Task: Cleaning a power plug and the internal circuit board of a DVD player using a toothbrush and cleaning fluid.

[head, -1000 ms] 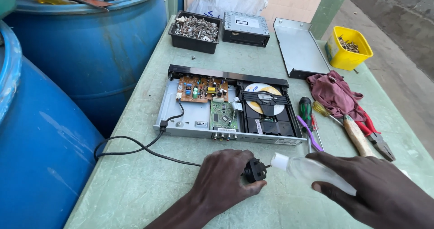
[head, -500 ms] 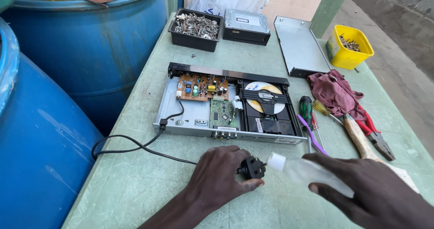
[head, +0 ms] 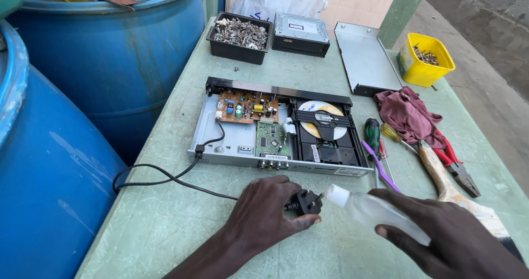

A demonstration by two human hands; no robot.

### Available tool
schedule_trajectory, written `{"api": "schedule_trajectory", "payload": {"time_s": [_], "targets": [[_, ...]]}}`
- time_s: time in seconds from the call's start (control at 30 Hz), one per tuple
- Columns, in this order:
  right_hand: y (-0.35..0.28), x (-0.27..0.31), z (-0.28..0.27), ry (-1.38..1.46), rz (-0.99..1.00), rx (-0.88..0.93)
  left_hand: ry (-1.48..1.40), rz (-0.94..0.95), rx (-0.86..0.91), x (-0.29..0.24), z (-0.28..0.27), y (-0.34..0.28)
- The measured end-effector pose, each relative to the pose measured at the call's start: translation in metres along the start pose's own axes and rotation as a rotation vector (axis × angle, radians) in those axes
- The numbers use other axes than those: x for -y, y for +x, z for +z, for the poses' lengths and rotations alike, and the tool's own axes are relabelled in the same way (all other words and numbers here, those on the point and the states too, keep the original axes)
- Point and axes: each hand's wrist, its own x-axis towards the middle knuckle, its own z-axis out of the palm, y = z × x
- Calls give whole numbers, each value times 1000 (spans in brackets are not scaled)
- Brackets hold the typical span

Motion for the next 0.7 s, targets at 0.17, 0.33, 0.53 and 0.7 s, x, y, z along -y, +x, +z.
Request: {"api": "schedule_trajectory", "payload": {"time_s": [0.17, 0.33, 0.53, 0.7], "targets": [[1, 4, 0, -42, 27, 35, 10, 1, -9, 0, 2, 2], [1, 7, 4, -50, 10, 52, -3, -25, 24, 2, 2, 1], [1, 5, -3, 63, -6, 27, 5, -40, 49, 1, 1, 3], [2, 22, -1, -21, -32, 15, 7, -46, 60, -1, 0, 3]]}}
